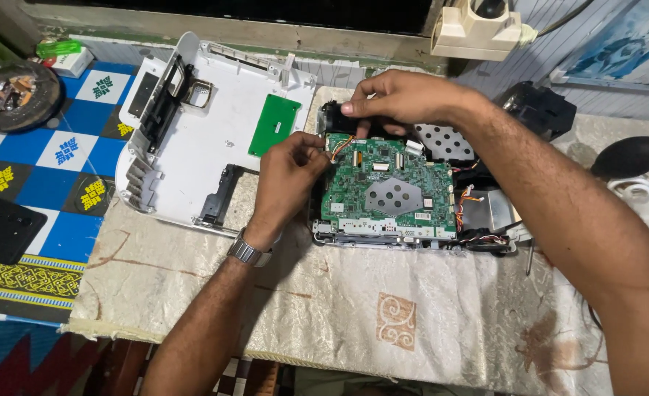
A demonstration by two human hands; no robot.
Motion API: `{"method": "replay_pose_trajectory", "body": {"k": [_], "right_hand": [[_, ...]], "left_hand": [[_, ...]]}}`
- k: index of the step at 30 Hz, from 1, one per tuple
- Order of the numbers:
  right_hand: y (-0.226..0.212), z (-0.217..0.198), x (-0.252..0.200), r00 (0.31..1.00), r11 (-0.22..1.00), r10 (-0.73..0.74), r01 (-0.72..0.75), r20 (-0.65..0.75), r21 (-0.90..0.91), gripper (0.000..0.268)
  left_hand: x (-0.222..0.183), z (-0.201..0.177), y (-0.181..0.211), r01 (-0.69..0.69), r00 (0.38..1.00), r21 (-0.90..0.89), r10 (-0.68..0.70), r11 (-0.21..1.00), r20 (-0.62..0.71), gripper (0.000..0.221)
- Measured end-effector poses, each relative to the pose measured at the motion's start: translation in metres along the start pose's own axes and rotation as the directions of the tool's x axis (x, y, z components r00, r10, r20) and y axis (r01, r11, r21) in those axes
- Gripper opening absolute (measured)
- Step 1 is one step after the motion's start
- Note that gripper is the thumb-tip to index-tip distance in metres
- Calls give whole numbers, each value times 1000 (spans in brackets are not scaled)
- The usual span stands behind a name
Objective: Disassembling an electronic device by removing screws and lifting the internal circuit board.
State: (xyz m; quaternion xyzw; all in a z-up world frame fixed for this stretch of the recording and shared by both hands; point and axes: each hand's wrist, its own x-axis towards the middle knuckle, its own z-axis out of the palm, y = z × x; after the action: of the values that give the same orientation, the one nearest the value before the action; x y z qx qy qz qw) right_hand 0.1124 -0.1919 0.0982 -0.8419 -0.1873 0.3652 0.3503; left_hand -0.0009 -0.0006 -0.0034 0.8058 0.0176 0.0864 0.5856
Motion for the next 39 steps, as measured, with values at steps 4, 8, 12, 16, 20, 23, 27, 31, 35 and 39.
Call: {"method": "replay_pose_trajectory", "body": {"k": [4, 8, 12, 16, 20, 23, 27, 31, 35, 39], "right_hand": [[5, -1, 10, 999, 999, -17, 16, 28, 28, 28], [15, 1, 16, 995, 985, -43, 27, 90, 168, 30], [21, -1, 17, 987, 928, -121, 76, 104, 366, 37], [18, 0, 12, 986, 909, -114, 56, 118, 412, 35], [16, 3, 10, 986, 924, -128, 78, 111, 375, 37], [22, 3, 19, 982, 940, -149, 104, 113, 326, 40], [22, 3, 23, 978, 961, -163, 128, 127, 246, 47], [23, 2, 30, 979, 978, -152, 130, 133, 162, 50], [24, 1, 30, 984, 987, -123, 108, 128, 122, 57], [22, 1, 29, 988, 979, -117, 96, 106, 181, 55]], "left_hand": [[0, 1, -1, -6, 1000, -24, 5, 1000, -14, 10], [3, 2, -8, 13, 1000, -37, -14, 999, -19, 15], [3, 2, -7, 14, 1000, -59, -15, 998, -20, 21], [1, 0, -4, 5, 1000, -48, -6, 999, -17, 21], [1, 0, -4, 24, 1000, -47, -24, 999, -15, 22], [2, 0, -4, 28, 999, -42, -29, 999, -15, 21], [2, 1, -5, 37, 999, -42, -38, 998, -13, 22], [4, 2, -11, 31, 999, -56, -32, 998, -16, 21], [2, 0, -6, 14, 1000, -41, -14, 999, -16, 21], [3, 1, -8, 7, 1000, -29, -8, 1000, -20, 21]]}}
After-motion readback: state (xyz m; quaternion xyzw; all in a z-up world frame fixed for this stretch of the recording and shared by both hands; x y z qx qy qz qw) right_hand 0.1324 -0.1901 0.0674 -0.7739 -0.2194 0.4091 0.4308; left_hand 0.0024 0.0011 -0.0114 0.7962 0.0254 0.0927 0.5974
